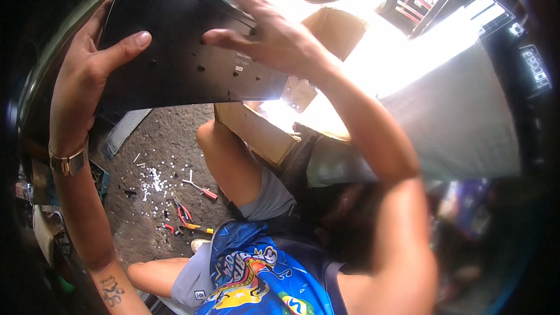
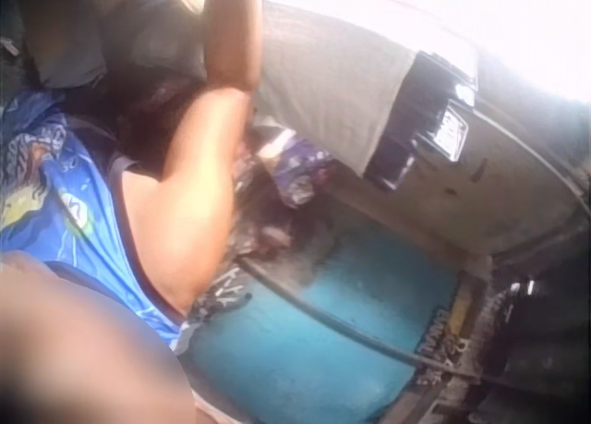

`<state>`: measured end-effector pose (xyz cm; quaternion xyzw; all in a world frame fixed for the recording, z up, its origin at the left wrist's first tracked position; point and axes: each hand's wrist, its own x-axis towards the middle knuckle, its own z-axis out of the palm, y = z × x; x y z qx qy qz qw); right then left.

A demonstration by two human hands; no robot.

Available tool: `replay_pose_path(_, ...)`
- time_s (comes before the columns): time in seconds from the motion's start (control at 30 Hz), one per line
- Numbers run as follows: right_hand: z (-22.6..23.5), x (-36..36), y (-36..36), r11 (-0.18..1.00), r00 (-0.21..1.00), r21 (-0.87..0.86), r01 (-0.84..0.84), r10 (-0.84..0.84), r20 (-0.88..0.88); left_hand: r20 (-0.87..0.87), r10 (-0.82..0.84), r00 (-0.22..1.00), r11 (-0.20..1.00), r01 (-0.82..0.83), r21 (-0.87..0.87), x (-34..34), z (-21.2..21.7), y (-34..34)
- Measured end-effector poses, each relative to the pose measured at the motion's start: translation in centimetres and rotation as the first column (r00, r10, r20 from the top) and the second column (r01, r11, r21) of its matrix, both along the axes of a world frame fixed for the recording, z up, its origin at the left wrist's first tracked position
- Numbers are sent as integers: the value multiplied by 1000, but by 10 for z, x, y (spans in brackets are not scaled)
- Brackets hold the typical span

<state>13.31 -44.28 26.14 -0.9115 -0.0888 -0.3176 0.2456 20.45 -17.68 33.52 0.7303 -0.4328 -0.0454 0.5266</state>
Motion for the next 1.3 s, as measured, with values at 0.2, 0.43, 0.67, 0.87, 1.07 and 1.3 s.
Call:
replay_pose_path(0.2, -21, 15, 24, 997, 997, 73, -28, 22, 77, -428, -260, 866, 900, 56, -433, -24, -10, -32)
replay_pose_path(0.43, -46, 12, 14, 982, 990, 189, 28, -54, 134, -454, -42, 890, 948, -108, -299, -22, -4, -59)
replay_pose_path(0.67, -65, 16, -16, 956, 985, 284, -79, 31, 171, -381, -96, 919, 988, 41, -150, -22, -5, -58)
replay_pose_path(0.87, -58, 12, -48, 857, 977, 493, -150, 205, -60, -405, -131, 905, 946, -8, -323, 6, -63, -69)
replay_pose_path(1.07, -54, -13, -120, 663, 955, 721, -203, 298, -5, -525, -158, 836, 924, -63, -378, 20, -82, -63)
replay_pose_path(1.3, -70, -16, -179, 408, 747, 640, -651, 195, 636, 147, -35, 989, 998, 43, -52, 29, -57, -55)
